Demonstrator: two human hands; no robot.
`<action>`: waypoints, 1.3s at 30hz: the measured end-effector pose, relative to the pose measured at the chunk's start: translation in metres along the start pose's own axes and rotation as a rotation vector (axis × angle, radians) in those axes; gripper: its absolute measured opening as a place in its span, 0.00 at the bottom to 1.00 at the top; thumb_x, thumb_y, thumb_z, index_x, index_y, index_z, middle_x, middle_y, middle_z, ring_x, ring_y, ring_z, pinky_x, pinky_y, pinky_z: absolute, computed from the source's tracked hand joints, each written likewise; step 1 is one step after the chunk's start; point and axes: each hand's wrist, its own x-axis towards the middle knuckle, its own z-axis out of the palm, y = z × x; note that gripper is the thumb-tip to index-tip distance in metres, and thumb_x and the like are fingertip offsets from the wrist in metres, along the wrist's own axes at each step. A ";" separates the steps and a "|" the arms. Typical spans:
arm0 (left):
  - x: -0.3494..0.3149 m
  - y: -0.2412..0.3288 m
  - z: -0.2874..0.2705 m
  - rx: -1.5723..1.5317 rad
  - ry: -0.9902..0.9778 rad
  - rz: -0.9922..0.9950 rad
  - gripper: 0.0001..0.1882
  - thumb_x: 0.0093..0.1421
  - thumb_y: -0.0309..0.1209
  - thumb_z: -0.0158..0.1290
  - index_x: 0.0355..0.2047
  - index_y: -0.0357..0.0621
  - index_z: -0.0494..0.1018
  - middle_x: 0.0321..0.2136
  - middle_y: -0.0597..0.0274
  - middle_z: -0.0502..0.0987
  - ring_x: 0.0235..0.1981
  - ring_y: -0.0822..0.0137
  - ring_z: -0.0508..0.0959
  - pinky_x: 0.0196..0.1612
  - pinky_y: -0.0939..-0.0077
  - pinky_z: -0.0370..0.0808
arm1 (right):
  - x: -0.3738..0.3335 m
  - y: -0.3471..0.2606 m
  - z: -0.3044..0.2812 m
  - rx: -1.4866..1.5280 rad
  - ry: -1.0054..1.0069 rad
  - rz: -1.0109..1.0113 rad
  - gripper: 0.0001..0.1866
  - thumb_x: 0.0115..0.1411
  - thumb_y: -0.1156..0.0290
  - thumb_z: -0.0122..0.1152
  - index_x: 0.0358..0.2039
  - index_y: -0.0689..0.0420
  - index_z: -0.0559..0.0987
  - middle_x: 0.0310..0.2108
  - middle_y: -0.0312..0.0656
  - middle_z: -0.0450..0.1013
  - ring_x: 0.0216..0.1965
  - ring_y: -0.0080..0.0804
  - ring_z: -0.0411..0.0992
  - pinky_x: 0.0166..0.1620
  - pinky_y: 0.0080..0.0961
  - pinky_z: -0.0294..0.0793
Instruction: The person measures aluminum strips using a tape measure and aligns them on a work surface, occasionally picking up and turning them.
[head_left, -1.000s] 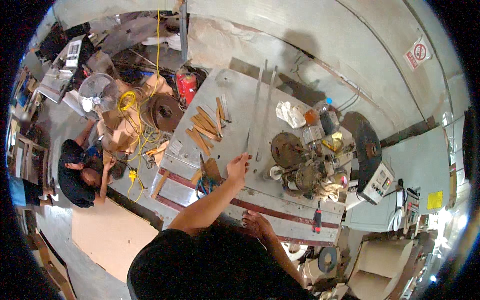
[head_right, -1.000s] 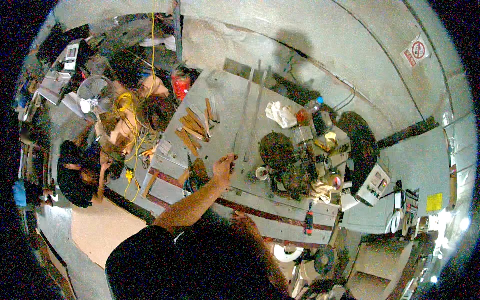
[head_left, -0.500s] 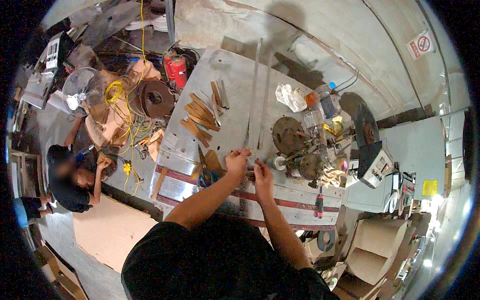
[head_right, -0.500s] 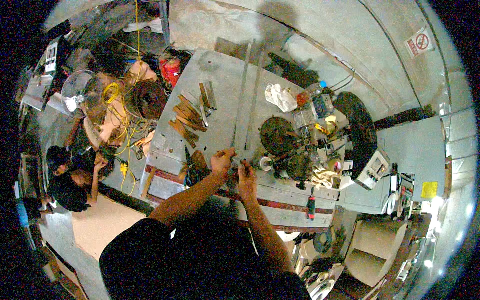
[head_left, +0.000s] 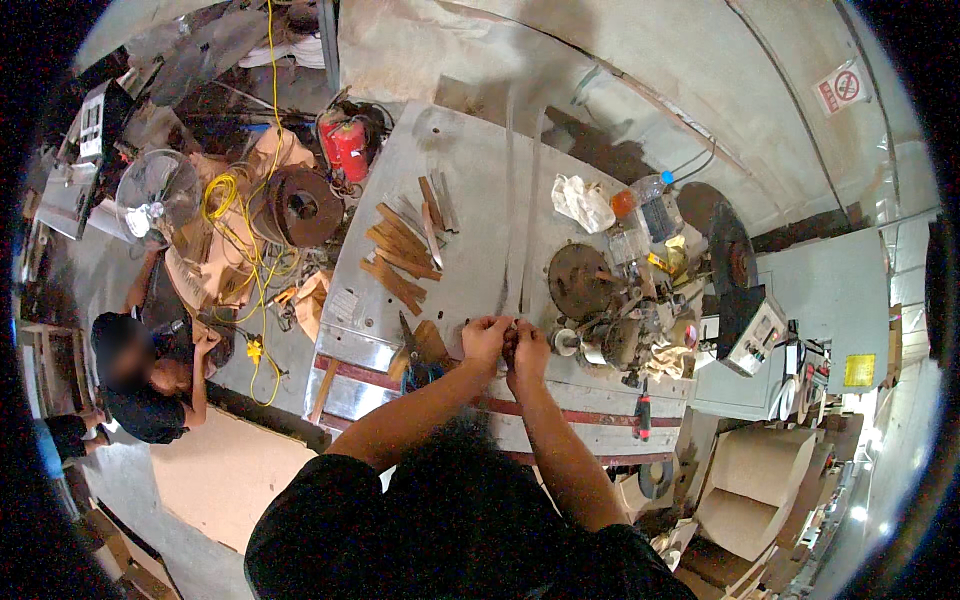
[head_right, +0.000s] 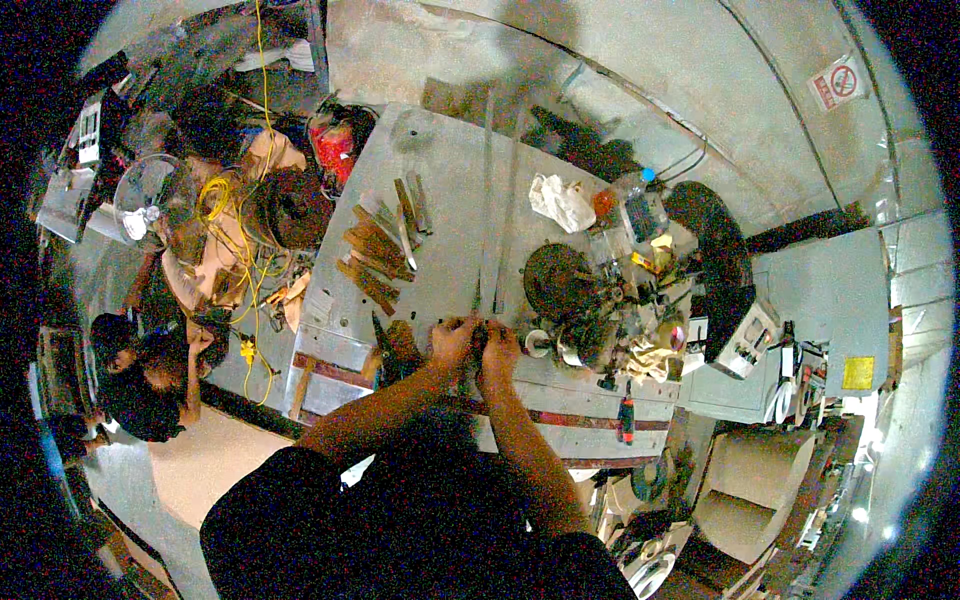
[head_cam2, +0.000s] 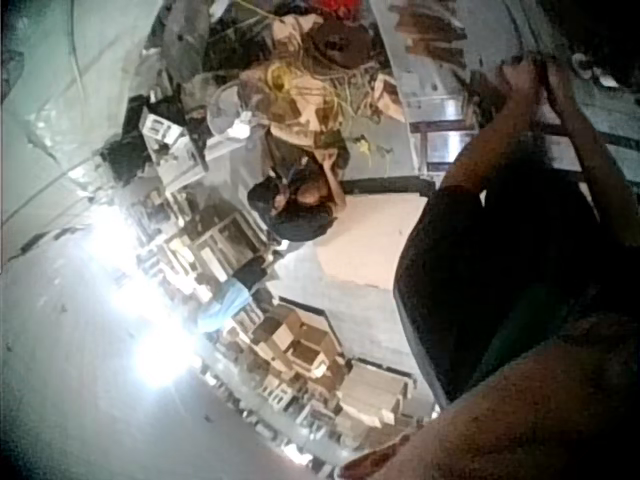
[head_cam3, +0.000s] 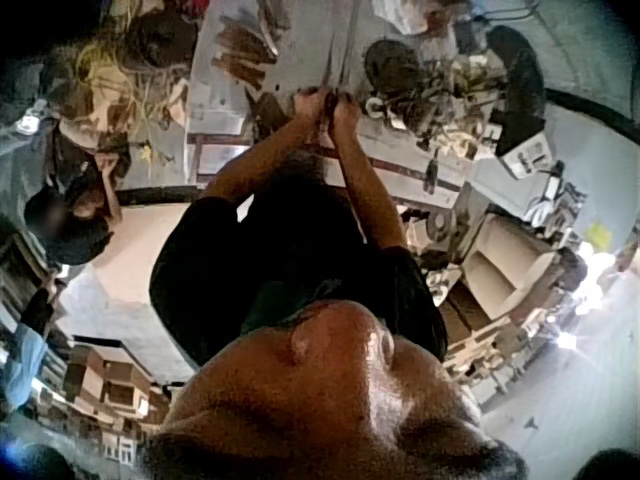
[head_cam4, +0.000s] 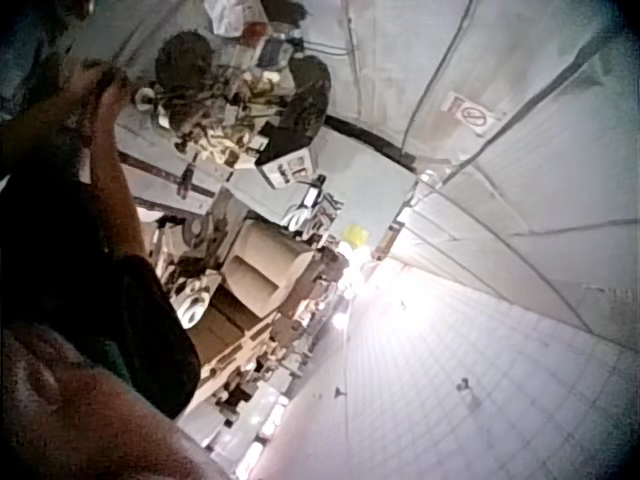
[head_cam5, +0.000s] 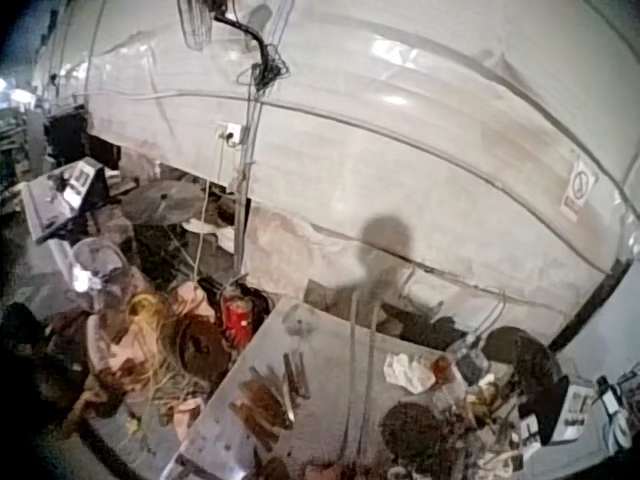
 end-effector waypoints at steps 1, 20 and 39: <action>0.005 -0.004 0.000 -0.064 -0.010 -0.027 0.11 0.51 0.31 0.60 0.27 0.33 0.76 0.24 0.61 0.77 0.23 0.71 0.74 0.27 0.75 0.72 | 0.001 -0.002 0.002 -0.024 0.003 -0.012 0.10 0.63 0.65 0.52 0.30 0.58 0.74 0.21 0.34 0.70 0.19 0.22 0.66 0.21 0.21 0.64; 0.072 -0.029 -0.013 -0.180 -0.166 -0.192 0.16 0.57 0.40 0.51 0.37 0.41 0.77 0.30 0.59 0.78 0.30 0.65 0.76 0.33 0.71 0.72 | -0.020 -0.020 0.013 0.319 0.003 0.156 0.08 0.64 0.67 0.48 0.31 0.58 0.70 0.25 0.38 0.70 0.24 0.27 0.68 0.27 0.22 0.69; 0.109 -0.006 0.019 0.046 -0.079 0.101 0.22 0.57 0.44 0.49 0.33 0.34 0.76 0.25 0.59 0.75 0.28 0.69 0.72 0.36 0.74 0.68 | 0.008 0.038 -0.011 -0.261 -0.130 -0.272 0.09 0.62 0.72 0.51 0.35 0.66 0.73 0.33 0.45 0.73 0.36 0.34 0.73 0.43 0.28 0.75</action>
